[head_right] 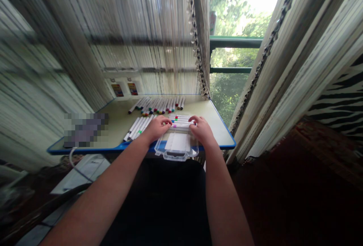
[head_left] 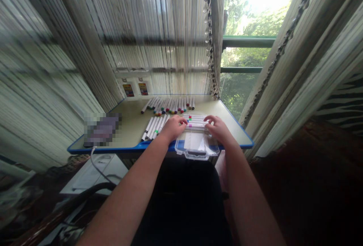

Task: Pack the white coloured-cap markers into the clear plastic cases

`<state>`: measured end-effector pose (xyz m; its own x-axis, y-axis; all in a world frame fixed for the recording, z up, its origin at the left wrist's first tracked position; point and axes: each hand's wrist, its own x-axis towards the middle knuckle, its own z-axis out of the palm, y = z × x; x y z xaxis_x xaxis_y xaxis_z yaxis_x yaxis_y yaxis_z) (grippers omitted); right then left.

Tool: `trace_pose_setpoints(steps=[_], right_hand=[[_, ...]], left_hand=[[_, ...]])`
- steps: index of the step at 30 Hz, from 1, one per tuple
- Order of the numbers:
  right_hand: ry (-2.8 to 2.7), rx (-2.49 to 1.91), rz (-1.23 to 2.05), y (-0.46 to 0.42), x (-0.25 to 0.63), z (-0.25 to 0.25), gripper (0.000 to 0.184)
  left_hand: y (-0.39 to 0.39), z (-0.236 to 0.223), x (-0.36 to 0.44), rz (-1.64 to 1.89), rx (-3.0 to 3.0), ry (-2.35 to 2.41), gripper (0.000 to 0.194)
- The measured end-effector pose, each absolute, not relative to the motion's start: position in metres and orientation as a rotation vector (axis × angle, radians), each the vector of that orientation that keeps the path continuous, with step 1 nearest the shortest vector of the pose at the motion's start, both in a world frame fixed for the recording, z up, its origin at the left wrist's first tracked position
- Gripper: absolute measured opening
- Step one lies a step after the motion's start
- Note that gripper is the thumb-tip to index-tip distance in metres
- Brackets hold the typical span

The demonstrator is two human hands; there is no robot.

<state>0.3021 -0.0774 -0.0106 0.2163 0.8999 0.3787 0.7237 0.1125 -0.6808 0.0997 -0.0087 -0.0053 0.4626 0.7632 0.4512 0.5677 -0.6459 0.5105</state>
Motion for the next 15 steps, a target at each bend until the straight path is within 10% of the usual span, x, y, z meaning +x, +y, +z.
trace_pose_setpoints(steps=[15], right_hand=[[-1.538,-1.753,0.287,-0.0801,0.299,-0.0071,0.016]], left_hand=[[-0.0086,-0.0039,0.1009,0.944,2.474,1.144,0.02]])
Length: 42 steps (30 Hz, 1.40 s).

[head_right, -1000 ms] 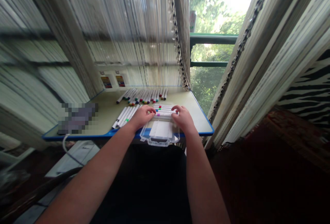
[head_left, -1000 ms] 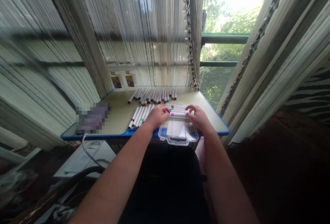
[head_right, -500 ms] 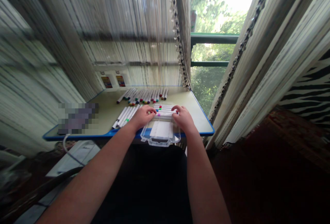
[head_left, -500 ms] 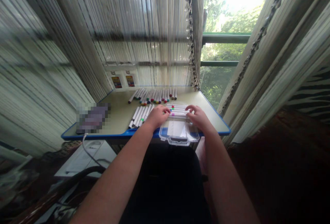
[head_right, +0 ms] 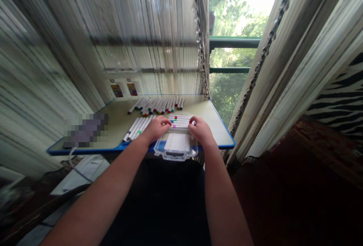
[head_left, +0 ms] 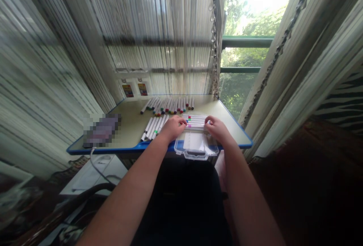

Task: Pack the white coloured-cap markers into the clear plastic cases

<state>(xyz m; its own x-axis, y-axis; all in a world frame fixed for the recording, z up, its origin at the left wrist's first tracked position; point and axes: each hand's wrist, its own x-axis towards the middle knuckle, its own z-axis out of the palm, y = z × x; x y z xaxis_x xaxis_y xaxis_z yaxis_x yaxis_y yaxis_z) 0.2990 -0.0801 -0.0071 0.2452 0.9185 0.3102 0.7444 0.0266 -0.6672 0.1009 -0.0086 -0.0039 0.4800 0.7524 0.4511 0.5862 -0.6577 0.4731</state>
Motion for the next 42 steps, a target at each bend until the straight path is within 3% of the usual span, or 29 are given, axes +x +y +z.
trace_pose_setpoints(steps=[24,32,38,42], right_hand=[[-1.435,-1.624,0.499,-0.076,0.307,-0.011,0.023],[-1.335,-1.648,0.465,-0.08,0.312,-0.007,0.016],[-1.355,-1.531,0.719,-0.096,0.319,0.003,0.021],[-1.442,-1.484,0.723,-0.1,0.323,0.004,0.022]], left_hand=[[-0.01,-0.003,0.101,0.929,2.471,1.151,0.019],[-0.01,-0.003,0.101,0.926,2.475,1.158,0.019],[-0.017,0.001,0.104,0.852,2.583,1.203,0.021],[-0.018,0.001,0.104,0.827,2.604,1.215,0.02]])
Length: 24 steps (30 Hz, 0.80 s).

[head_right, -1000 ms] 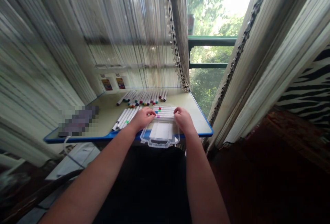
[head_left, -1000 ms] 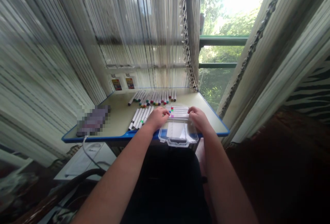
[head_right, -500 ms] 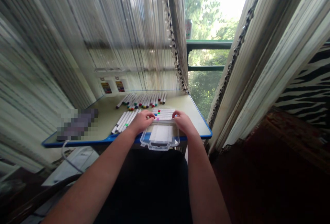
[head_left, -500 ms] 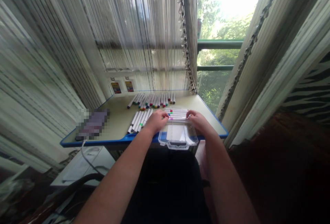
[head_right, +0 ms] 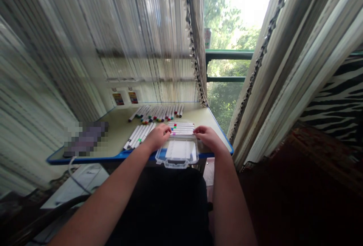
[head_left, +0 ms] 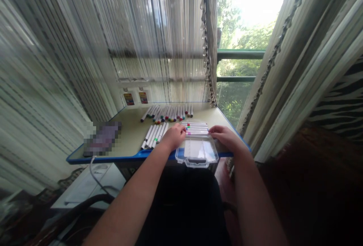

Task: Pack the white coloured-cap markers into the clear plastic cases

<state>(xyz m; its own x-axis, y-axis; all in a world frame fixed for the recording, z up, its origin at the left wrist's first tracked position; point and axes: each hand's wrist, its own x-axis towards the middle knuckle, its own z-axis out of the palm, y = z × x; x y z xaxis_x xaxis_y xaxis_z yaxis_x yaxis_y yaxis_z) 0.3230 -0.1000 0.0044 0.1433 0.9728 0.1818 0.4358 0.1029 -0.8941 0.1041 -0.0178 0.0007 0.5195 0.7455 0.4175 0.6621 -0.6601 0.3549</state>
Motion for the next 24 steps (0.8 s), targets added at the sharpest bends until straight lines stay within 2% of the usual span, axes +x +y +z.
trace_pose_setpoints(steps=[24], right_hand=[[-1.528,-1.62,0.601,-0.0924,0.3233,0.002,0.021]], left_hand=[[-0.0166,-0.001,0.1006,0.874,2.569,1.09,0.02]])
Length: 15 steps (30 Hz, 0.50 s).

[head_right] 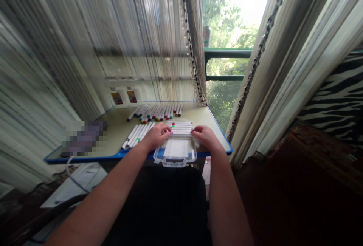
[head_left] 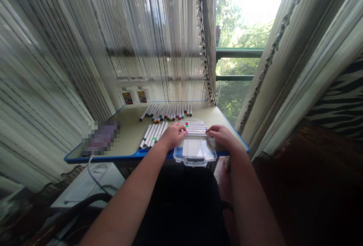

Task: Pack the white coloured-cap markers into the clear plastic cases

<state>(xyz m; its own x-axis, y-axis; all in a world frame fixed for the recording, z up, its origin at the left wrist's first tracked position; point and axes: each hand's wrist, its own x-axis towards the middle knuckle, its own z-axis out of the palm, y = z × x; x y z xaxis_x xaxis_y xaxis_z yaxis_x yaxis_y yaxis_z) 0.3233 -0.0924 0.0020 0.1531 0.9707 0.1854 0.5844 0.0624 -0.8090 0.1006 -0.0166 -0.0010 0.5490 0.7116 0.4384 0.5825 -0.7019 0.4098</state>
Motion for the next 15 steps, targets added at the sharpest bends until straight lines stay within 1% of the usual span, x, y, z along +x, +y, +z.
trace_pose_setpoints(steps=[11,15], right_hand=[[-1.559,-1.683,0.354,-0.088,0.319,-0.005,0.025],[-1.532,-1.639,0.363,-0.085,0.319,-0.009,0.022]], left_hand=[[-0.014,-0.002,0.1,0.924,2.585,1.051,0.017],[-0.014,-0.002,0.1,0.955,2.6,1.11,0.02]])
